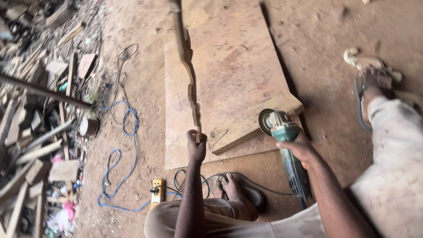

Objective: The person uses an angle grinder to smooth and shape a carved wooden piece. They hold the wood with one hand and guide the grinder along the edges and curves, occasionally repositioning the piece to access different areas.

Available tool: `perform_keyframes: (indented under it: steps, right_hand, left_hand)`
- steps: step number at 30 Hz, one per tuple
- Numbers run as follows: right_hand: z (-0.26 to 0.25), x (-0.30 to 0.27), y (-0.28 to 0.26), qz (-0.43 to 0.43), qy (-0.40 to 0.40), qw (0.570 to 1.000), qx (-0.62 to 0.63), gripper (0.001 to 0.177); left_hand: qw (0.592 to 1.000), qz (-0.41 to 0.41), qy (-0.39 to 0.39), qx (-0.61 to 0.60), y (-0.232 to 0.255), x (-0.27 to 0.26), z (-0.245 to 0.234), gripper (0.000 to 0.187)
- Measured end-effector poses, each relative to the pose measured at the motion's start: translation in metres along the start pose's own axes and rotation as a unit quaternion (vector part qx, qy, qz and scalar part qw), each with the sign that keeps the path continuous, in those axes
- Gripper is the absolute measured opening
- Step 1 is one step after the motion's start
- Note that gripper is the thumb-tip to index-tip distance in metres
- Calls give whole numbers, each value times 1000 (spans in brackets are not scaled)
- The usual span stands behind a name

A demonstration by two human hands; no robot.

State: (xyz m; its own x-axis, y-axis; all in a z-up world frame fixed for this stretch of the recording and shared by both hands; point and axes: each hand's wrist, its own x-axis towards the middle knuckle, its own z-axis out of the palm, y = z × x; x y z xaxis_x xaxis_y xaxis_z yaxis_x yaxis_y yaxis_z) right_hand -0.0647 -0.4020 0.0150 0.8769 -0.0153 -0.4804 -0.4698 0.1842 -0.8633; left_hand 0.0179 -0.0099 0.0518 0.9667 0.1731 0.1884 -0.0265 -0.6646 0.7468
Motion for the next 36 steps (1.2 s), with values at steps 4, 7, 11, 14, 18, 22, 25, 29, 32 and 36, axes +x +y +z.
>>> perform_keyframes:
  steps: [4, 7, 11, 14, 18, 22, 25, 29, 32, 36]
  right_hand:
    - [0, -6, -6, -56, 39, 997, -20, 59]
    - [3, -13, -14, -74, 65, 995, -35, 61]
    - [2, -20, -27, -154, 24, 986, -52, 55]
    - [-3, -24, -27, -195, 55, 978, -54, 66]
    - [-3, -23, -29, -102, 92, 990, -45, 70]
    - [-3, -23, -28, -137, 105, 983, -65, 77]
    - [-5, -24, -31, -142, 113, 979, -95, 81]
    - [-6, -22, -31, -135, 111, 979, -105, 83]
    - [-3, -18, -27, -137, 104, 981, -91, 82]
    - [-12, -19, -22, -131, 105, 982, -90, 86]
  left_hand:
    - [989, -60, 133, 18, 4, 6, -17, 60]
    - [979, -73, 160, 100, 15, 7, -31, 58]
    - [979, -150, 68, 119, 38, 5, -31, 63]
    - [976, -174, 23, 130, 47, -2, -19, 56]
    - [976, -196, -54, 83, 52, 0, -7, 59]
    - [958, -176, -180, -136, 53, -5, 11, 60]
    - [923, -242, -268, -130, 56, -8, 3, 53]
    - [910, -217, -322, -148, 73, -18, -17, 40]
    - [878, -198, -396, -183, 95, -29, -22, 33]
    - [798, -188, -413, -397, 112, -35, -20, 32]
